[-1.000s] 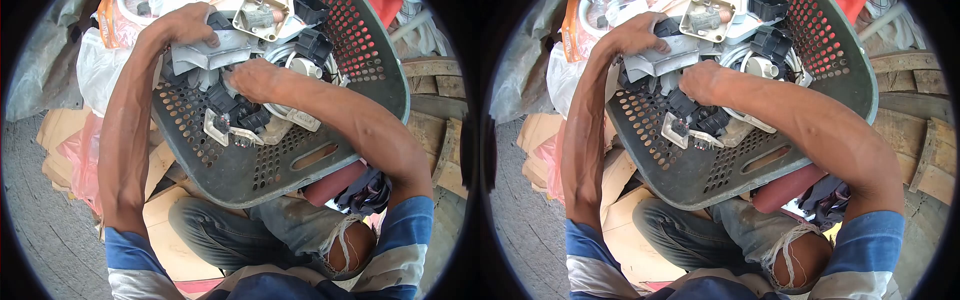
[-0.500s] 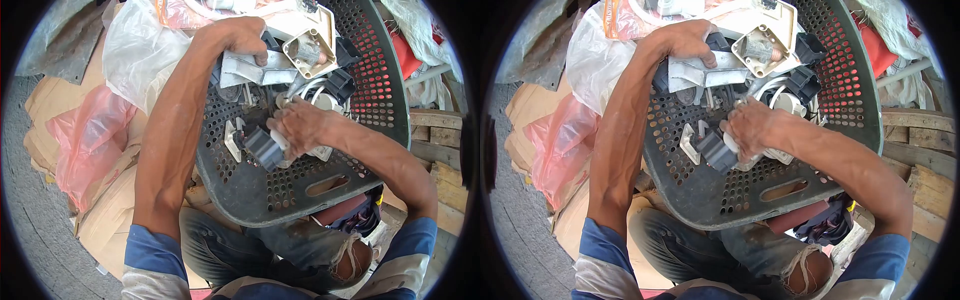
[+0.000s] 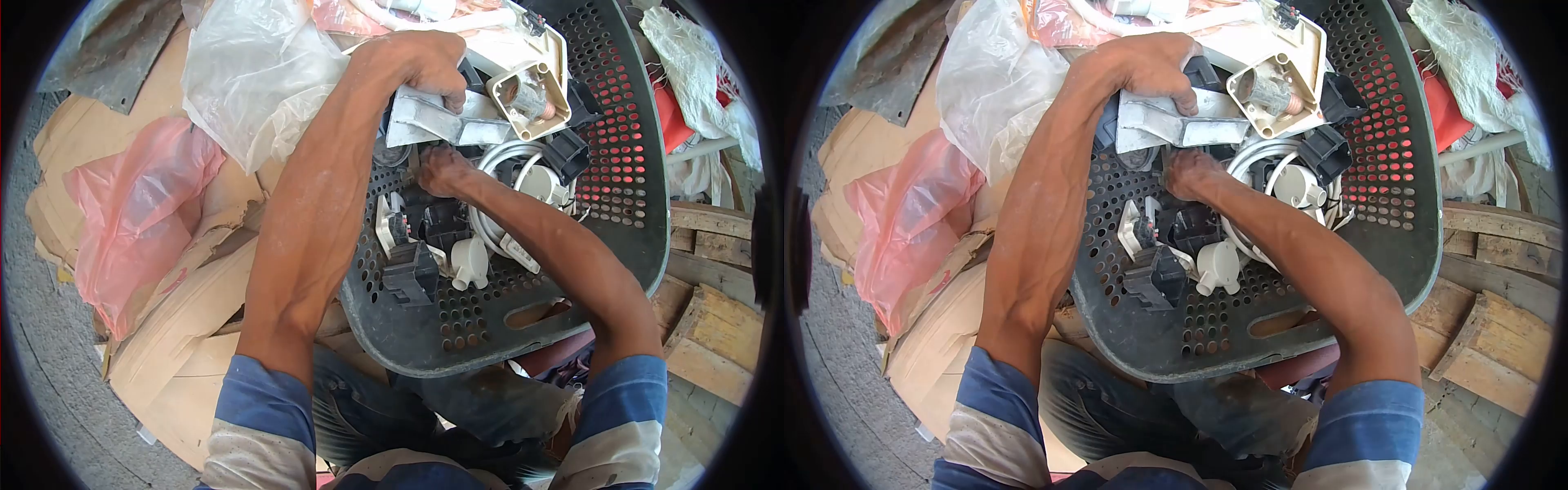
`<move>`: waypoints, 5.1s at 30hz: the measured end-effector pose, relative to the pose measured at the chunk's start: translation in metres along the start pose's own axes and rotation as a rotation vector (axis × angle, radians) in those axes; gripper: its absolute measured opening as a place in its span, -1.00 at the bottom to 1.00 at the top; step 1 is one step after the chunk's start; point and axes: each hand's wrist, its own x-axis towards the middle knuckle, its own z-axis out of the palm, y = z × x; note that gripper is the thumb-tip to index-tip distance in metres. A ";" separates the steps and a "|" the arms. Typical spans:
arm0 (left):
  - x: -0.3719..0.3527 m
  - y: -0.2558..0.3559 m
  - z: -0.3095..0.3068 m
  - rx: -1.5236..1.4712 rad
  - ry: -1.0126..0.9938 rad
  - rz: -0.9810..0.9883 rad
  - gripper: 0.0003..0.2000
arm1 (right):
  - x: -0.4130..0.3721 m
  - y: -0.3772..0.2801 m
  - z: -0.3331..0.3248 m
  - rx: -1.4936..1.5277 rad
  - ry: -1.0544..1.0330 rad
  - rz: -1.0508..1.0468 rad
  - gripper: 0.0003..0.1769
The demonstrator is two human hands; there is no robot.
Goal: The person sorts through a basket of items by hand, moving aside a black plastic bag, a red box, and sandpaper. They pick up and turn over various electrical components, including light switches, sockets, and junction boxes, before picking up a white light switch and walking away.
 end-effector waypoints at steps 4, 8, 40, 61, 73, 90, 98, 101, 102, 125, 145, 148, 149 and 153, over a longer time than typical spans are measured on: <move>-0.002 -0.001 0.004 -0.009 0.024 0.008 -0.42 | 0.022 -0.007 0.015 0.310 -0.025 0.334 -0.61; -0.003 -0.002 0.004 0.003 0.040 0.015 -0.41 | -0.011 -0.011 -0.010 -0.107 -0.053 -0.010 -0.80; -0.010 0.004 0.002 0.015 0.037 -0.005 -0.42 | -0.102 0.006 -0.154 0.134 -0.209 -0.217 -0.69; -0.013 -0.002 0.003 0.023 0.060 0.030 -0.49 | -0.020 0.050 0.012 -0.620 0.468 -0.434 -0.59; -0.020 -0.001 0.002 0.052 0.116 0.085 -0.50 | 0.010 0.023 -0.027 0.062 -0.375 -0.008 -0.56; -0.014 -0.004 0.002 0.028 0.049 0.055 -0.54 | 0.012 0.029 -0.015 0.204 0.197 -0.136 -0.70; -0.018 -0.005 0.004 -0.005 0.091 0.086 -0.54 | -0.004 0.030 0.022 -0.493 0.200 -0.068 -0.57; -0.017 -0.006 0.006 -0.018 0.089 0.087 -0.52 | 0.002 0.037 0.038 -0.636 0.410 -0.148 -0.54; -0.016 -0.007 0.005 -0.013 0.098 0.101 -0.52 | 0.002 0.035 0.030 -0.652 0.435 -0.171 -0.54; -0.008 -0.012 0.011 -0.005 0.087 0.089 -0.33 | 0.009 0.002 -0.020 0.032 -0.124 0.285 -0.63; -0.007 -0.016 0.013 -0.040 0.089 0.070 -0.37 | -0.113 0.015 -0.157 0.229 0.287 -0.294 -0.66; -0.010 -0.014 0.011 -0.050 0.063 0.068 -0.36 | -0.112 0.015 -0.156 0.251 0.318 -0.292 -0.69; -0.009 -0.014 0.011 -0.051 0.061 0.070 -0.36 | -0.112 0.016 -0.155 0.252 0.316 -0.289 -0.69; -0.007 -0.016 0.012 -0.045 0.072 0.079 -0.38 | -0.119 0.028 -0.158 0.228 0.203 -0.249 -0.67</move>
